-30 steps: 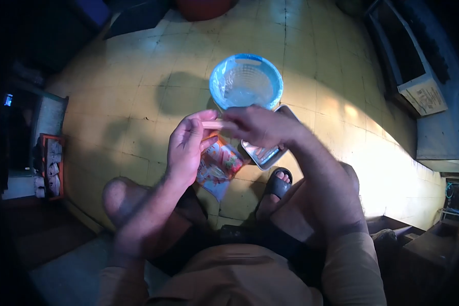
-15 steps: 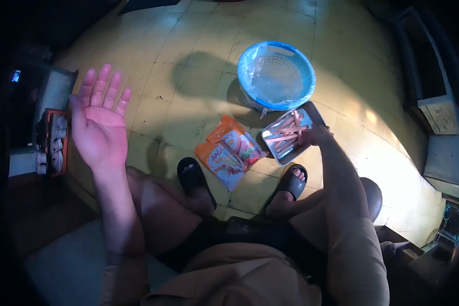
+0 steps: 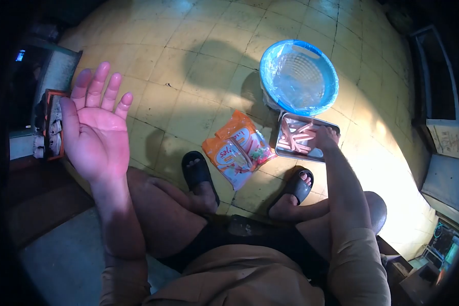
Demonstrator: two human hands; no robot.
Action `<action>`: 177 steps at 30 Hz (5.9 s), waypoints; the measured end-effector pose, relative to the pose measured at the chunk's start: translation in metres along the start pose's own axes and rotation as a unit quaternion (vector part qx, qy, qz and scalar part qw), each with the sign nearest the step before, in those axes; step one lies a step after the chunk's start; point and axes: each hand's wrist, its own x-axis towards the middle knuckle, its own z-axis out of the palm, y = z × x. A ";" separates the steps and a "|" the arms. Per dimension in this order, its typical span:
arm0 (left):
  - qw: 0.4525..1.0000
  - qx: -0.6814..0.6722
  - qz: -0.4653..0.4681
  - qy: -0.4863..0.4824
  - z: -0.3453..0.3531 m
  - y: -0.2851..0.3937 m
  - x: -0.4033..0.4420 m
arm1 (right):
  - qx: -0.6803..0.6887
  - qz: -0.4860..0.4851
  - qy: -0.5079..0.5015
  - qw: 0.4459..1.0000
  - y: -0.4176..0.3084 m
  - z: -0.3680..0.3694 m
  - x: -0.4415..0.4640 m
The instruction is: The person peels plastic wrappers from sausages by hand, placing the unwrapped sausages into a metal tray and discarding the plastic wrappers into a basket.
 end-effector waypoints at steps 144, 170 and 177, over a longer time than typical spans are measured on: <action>0.812 0.332 0.024 -0.479 0.092 -0.069 -0.056 | 0.795 -0.452 -0.331 0.232 -0.022 -0.218 -0.236; 0.930 0.308 -0.091 -0.178 0.095 -0.150 -0.101 | 0.618 -0.375 0.070 0.687 -0.065 -0.190 -0.210; 0.992 0.025 -0.103 -0.064 0.088 -0.053 -0.041 | 0.489 -0.302 -0.131 0.808 -0.060 -0.157 -0.148</action>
